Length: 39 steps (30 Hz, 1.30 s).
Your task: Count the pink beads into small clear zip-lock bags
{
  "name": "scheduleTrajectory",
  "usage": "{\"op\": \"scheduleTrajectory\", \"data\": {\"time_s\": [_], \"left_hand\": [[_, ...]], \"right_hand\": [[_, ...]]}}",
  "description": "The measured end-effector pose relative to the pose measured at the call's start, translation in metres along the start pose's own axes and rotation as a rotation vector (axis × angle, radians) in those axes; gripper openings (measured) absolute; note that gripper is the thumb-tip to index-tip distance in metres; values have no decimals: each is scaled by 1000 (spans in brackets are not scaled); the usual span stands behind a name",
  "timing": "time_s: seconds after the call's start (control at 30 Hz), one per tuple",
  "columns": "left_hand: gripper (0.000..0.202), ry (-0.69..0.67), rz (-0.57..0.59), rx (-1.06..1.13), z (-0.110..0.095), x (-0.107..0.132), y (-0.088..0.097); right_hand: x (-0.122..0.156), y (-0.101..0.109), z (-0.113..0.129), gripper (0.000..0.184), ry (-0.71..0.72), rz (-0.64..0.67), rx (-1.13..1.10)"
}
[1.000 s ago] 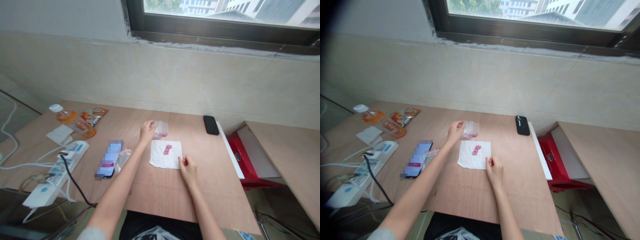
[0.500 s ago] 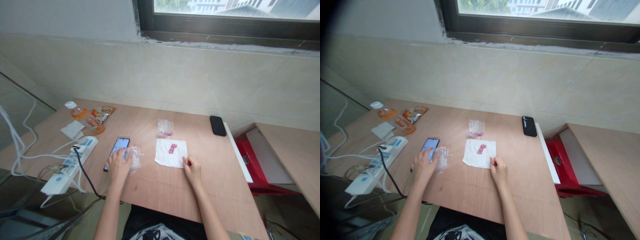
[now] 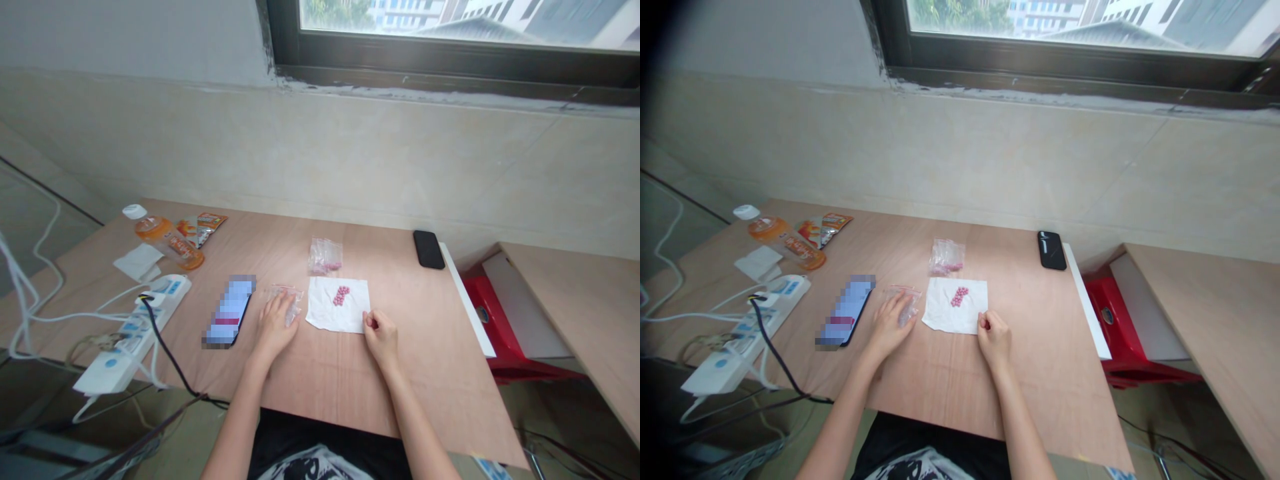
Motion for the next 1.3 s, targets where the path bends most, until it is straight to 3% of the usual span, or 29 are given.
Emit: {"op": "scheduleTrajectory", "data": {"time_s": [0.2,0.37,0.77,0.97,1.1,1.3], "left_hand": [[55,118,-128,-56,-11,-13,11],[58,222,-192,-159,-21,-19,9],[65,219,-190,-243,-28,-28,2],[58,216,-215,-226,-29,-28,1],[57,128,-234,-159,-32,-30,8],[58,-179,-145,70,-53,-32,9]], "right_hand": [[-1,0,0,32,15,-12,3],[-1,0,0,32,20,-20,7],[0,0,0,31,12,-10,4],[-1,1,2,31,9,-13,12],[-1,2,3,32,10,-25,16],[-1,1,3,24,-61,3,-9]]}}
Point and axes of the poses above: each hand's wrist, its own x-axis away from the middle knuckle, its own y-axis out of the back of the hand, z = x × y, the point moved 1 cm from there along -x, towards the middle knuckle, and after that the axes turned 10 degrees about -z, right-handed, at the moved point
